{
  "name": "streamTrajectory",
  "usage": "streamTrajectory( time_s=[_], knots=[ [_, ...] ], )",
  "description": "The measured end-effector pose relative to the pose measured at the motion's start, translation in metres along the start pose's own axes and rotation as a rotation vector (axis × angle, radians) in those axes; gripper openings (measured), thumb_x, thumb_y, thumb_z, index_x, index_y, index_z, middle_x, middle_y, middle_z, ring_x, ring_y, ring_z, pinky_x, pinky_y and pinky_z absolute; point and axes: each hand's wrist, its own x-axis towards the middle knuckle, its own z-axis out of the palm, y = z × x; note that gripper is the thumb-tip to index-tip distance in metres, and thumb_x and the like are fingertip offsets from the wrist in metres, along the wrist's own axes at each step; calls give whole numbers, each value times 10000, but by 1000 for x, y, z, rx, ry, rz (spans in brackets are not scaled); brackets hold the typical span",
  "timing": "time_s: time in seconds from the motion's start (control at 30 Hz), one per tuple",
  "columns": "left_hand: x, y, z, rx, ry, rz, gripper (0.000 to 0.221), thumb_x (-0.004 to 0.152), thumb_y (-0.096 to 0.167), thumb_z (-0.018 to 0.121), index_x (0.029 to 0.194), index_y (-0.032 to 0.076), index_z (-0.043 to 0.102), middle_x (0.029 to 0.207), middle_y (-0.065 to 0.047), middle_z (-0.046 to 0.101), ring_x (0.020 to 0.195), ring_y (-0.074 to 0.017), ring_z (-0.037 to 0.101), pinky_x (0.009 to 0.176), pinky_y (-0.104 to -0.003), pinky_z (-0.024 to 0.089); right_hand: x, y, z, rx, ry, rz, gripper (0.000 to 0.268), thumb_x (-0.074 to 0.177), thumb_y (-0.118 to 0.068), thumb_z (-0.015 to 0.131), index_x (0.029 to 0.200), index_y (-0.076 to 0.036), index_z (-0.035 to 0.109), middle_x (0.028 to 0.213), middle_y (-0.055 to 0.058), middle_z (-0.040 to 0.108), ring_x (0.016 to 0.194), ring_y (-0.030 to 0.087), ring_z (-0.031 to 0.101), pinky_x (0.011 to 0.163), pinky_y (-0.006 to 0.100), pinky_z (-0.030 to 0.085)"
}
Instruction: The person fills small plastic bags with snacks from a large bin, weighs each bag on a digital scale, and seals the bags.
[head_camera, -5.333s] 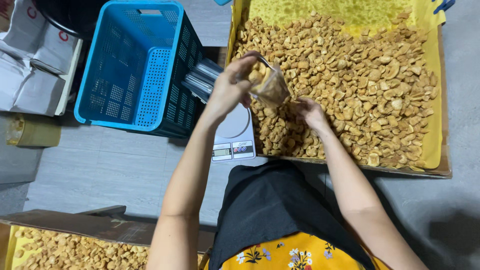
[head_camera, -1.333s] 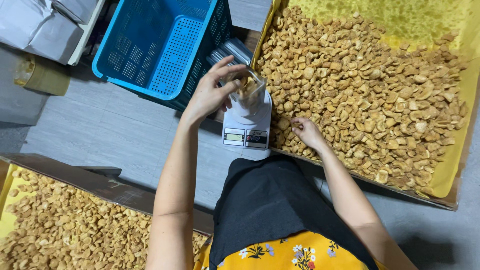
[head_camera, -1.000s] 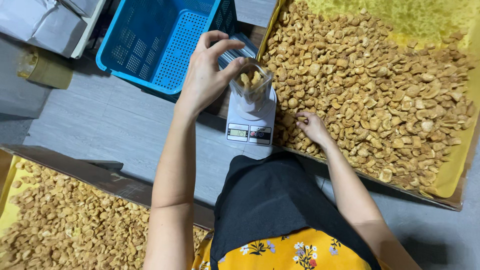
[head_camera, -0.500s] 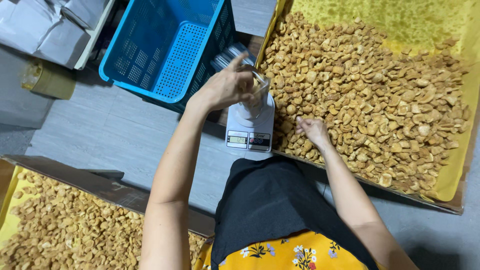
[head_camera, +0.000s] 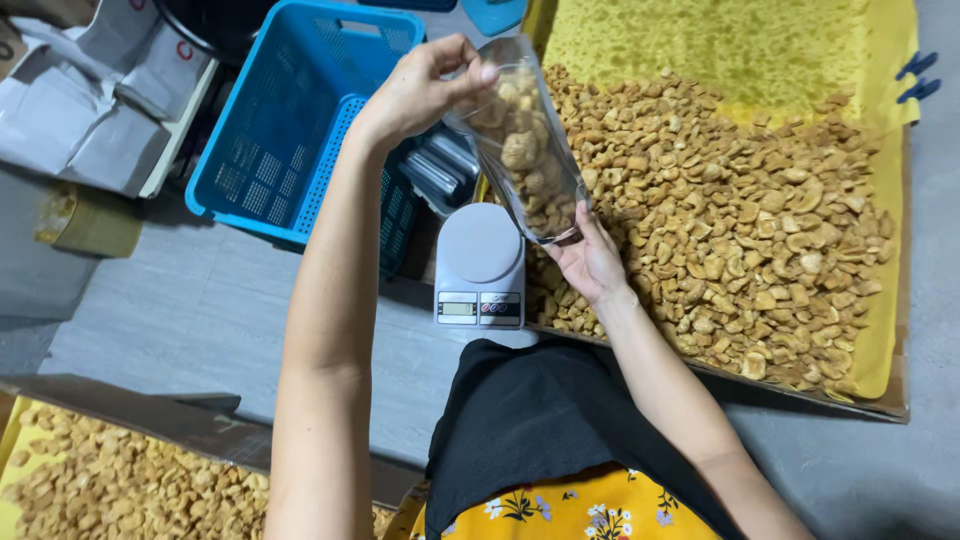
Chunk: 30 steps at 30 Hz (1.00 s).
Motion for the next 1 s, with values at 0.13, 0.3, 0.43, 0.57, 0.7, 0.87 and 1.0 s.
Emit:
streamTrajectory(
  time_s=[0.13,0.3,0.43,0.57,0.7,0.87,1.0],
  knots=[
    [33,34,6,382,61,-80,481,1019,523,653,878,90,805,739,-107,730,678,-149,698,637,-308,535,0,-3,-19,162,-33,-5,452,1066,-342,548,1451,-110,499,1448,94,570,1321,248,574,1125,431,468],
    [73,42,29,603,-130,-33,353,835,433,765,898,91,824,727,-150,724,621,-232,702,591,-367,555,-5,-7,-44,186,-59,-123,459,1046,-332,550,1459,-140,495,1486,48,545,1357,240,535,1162,443,456],
    [79,55,35,496,94,250,406,922,437,824,959,32,808,764,-162,731,661,-259,719,616,-391,566,-9,-7,-72,244,-10,-136,455,1056,-329,552,1455,-118,499,1484,64,548,1373,247,517,1187,447,429],
    [64,78,31,532,41,-5,379,944,467,737,990,94,784,829,-165,741,736,-285,720,694,-415,552,-21,-8,-106,323,138,-142,415,1043,-324,552,1407,-128,515,1442,80,588,1342,261,543,1166,448,449],
    [66,79,67,430,-3,246,314,950,397,732,968,84,749,864,-141,751,778,-249,742,725,-406,588,-31,-9,-122,379,55,-186,398,1076,-326,560,1402,-101,521,1442,115,572,1333,279,547,1138,464,469],
    [82,64,121,382,-190,274,240,958,309,725,942,71,705,908,-111,765,832,-204,770,763,-395,632,-37,-8,-92,364,162,-139,402,1023,-284,584,1386,-123,523,1411,114,582,1309,270,564,1136,442,492],
    [79,42,137,196,-182,222,191,965,239,720,920,60,670,944,-87,775,874,-168,792,794,-387,667,-39,-2,-66,470,103,-99,419,1011,-269,621,1374,-74,543,1391,125,599,1307,282,563,1128,440,490]
  ],
)
